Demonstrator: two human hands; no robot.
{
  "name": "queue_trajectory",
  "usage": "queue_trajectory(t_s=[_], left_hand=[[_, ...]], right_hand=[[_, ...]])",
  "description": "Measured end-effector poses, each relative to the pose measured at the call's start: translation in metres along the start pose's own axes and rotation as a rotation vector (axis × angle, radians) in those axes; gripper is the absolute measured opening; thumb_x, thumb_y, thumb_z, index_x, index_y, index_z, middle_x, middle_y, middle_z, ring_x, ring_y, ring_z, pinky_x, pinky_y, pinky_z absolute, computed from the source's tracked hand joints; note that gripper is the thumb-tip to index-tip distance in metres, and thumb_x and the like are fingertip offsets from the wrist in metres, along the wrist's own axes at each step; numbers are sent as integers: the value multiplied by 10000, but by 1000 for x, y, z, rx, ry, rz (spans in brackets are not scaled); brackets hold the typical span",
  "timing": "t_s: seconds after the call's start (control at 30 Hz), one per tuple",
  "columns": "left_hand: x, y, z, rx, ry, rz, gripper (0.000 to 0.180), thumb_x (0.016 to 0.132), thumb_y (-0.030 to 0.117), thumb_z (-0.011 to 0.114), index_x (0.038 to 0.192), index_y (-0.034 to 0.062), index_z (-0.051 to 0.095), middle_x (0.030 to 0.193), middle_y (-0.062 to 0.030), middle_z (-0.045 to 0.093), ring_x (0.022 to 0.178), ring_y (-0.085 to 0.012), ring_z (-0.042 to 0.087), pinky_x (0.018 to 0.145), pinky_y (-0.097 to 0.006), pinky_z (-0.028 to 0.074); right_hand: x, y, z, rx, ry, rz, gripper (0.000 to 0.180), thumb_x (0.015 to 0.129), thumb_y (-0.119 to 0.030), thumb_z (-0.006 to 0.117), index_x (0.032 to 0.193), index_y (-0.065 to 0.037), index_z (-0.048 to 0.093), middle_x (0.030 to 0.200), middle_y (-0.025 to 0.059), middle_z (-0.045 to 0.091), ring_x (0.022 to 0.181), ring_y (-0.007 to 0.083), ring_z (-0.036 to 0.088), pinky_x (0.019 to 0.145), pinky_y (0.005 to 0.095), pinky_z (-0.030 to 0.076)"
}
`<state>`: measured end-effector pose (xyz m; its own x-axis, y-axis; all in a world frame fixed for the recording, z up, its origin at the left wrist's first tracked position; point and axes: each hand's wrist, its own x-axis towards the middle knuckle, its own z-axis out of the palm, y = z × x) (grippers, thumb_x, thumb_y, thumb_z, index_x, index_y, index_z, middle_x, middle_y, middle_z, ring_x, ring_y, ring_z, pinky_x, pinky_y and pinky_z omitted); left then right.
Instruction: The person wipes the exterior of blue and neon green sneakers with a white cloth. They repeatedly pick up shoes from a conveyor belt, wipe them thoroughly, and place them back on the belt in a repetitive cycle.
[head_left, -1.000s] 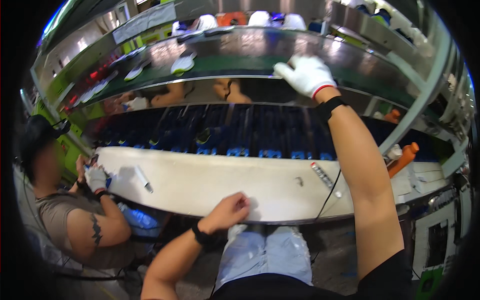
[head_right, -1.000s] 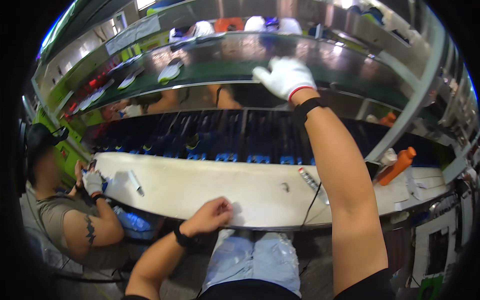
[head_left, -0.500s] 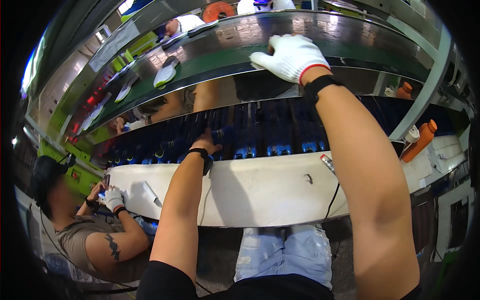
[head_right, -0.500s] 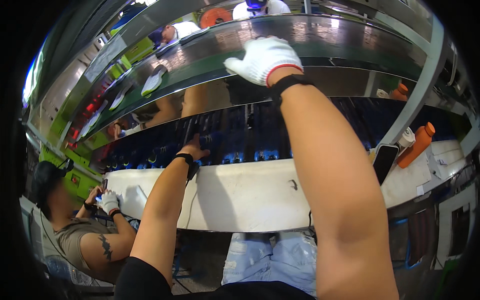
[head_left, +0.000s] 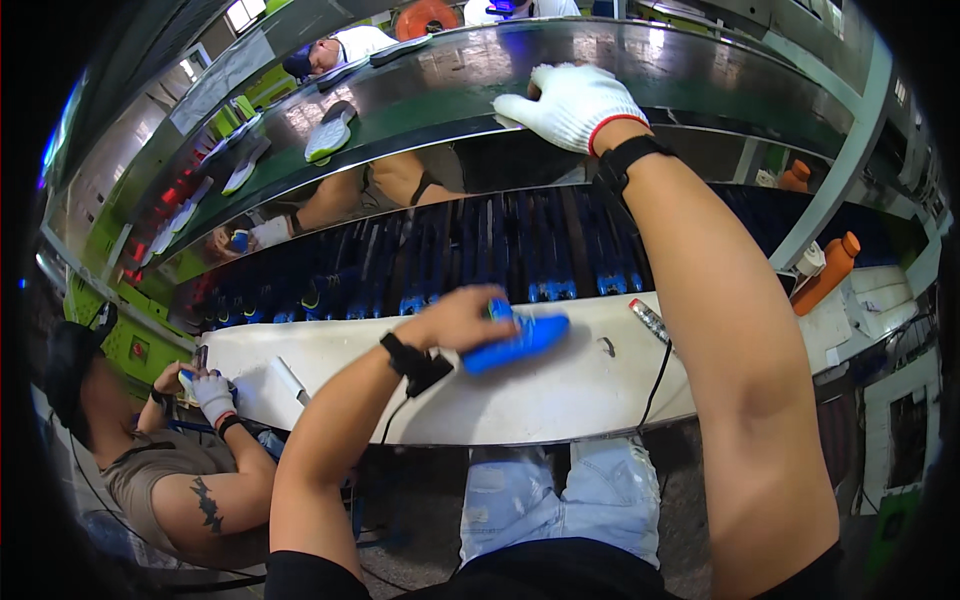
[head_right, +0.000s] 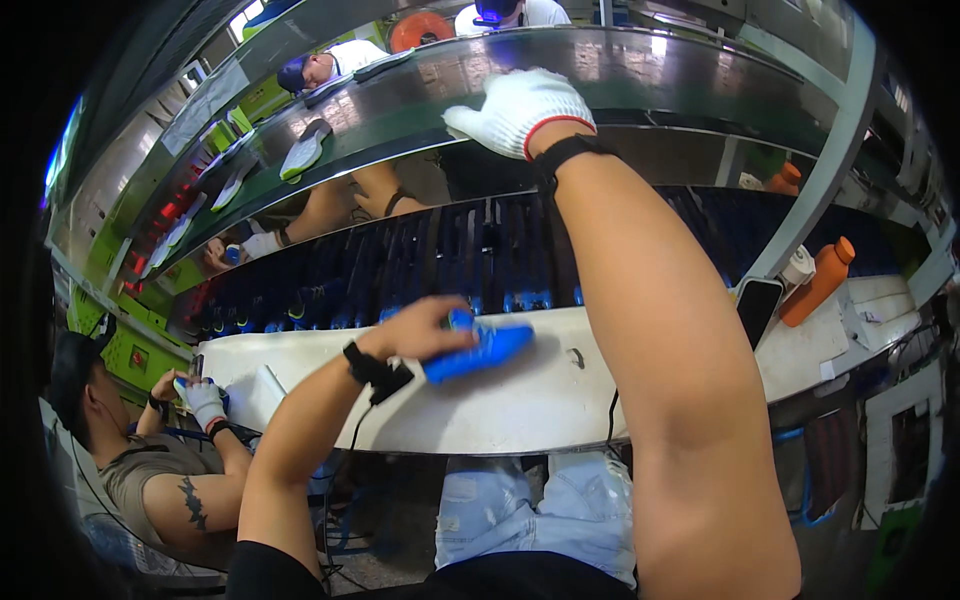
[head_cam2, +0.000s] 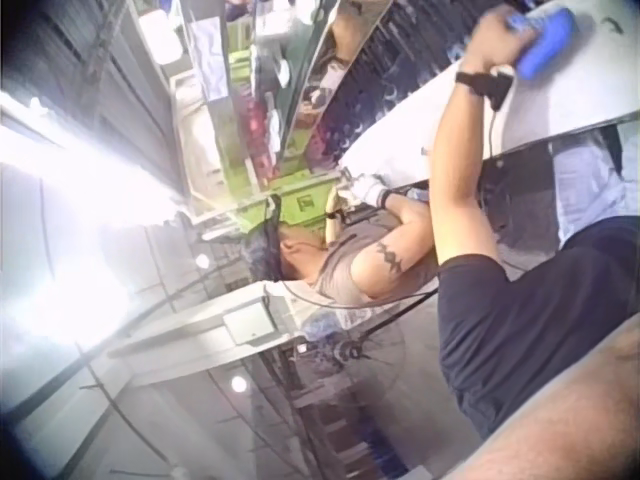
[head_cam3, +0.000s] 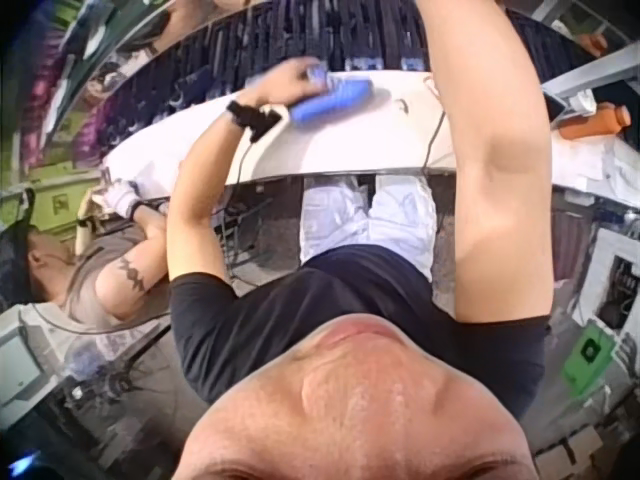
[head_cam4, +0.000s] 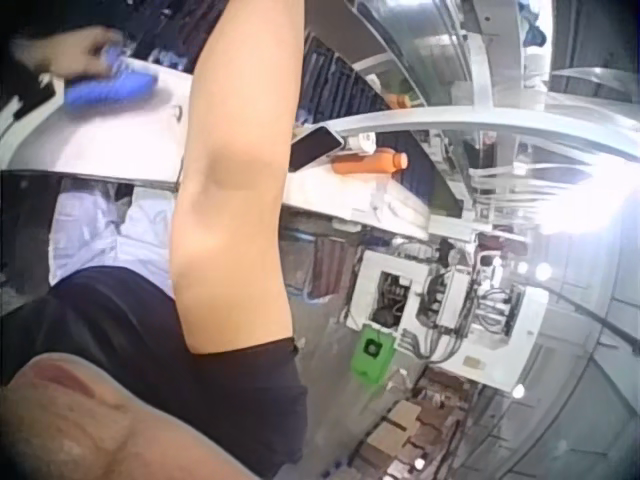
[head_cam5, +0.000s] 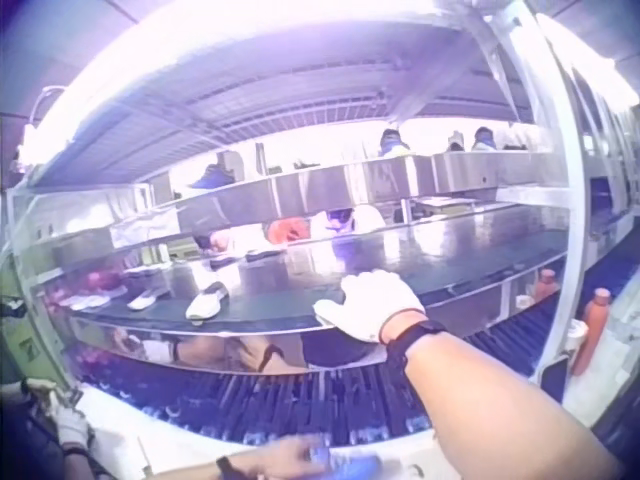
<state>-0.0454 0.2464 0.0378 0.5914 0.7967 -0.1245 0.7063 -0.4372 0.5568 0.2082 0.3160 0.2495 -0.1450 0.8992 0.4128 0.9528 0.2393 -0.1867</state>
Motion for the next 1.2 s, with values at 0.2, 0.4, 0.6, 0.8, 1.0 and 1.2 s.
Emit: queue_trajectory(t_s=[0.2, 0.4, 0.6, 0.8, 1.0, 1.2], left_hand=[[-83, 30, 28, 43, -82, 169, 518, 971, 398, 724, 1317, 17, 662, 1203, -262, 710, 1118, -424, 702, 974, -482, 566], [-79, 73, 100, 439, 516, 484, 530, 946, 270, 724, 1418, 54, 620, 1252, -193, 685, 1184, -366, 664, 1117, -504, 484], [-70, 75, 99, 534, 380, 299, 446, 977, 154, 575, 1412, 107, 660, 1029, -62, 717, 991, -246, 731, 910, -378, 555], [-105, 107, 87, -78, 738, 583, 512, 851, 30, 803, 1350, 118, 727, 1226, -131, 742, 1044, -339, 727, 867, -440, 603], [-102, 118, 132, -221, 847, 597, 503, 887, 47, 816, 1376, 110, 719, 1283, -139, 744, 1069, -337, 735, 896, -445, 606], [-113, 137, 128, -177, 782, 667, 525, 830, 10, 837, 1335, 126, 753, 1272, -171, 741, 1074, -375, 739, 903, -458, 613]], right_hand=[[8, -10, 0, -46, -50, -81, 757, 974, -663, 521, 1374, -54, 728, 1418, 257, 693, 1304, 423, 667, 1140, 506, 501], [23, -61, 29, -232, -20, -462, 512, 1090, -440, 430, 1467, -184, 664, 1526, 156, 633, 1379, 376, 617, 1168, 553, 471], [40, -147, 64, 26, 37, -588, 447, 1090, -381, 435, 1380, -169, 702, 1410, 158, 698, 1303, 372, 665, 1135, 531, 498], [34, -174, 58, 120, -19, -674, 507, 1066, -492, 555, 1382, -129, 714, 1365, 211, 716, 1303, 411, 654, 1132, 500, 514], [23, -175, 43, 250, 39, -598, 550, 967, -559, 661, 1338, -163, 752, 1346, 197, 732, 1283, 404, 667, 1141, 480, 515], [-1, -122, 38, 497, 269, -544, 341, 879, -269, 804, 1129, -45, 743, 1122, 198, 769, 1048, 353, 766, 944, 434, 605]])
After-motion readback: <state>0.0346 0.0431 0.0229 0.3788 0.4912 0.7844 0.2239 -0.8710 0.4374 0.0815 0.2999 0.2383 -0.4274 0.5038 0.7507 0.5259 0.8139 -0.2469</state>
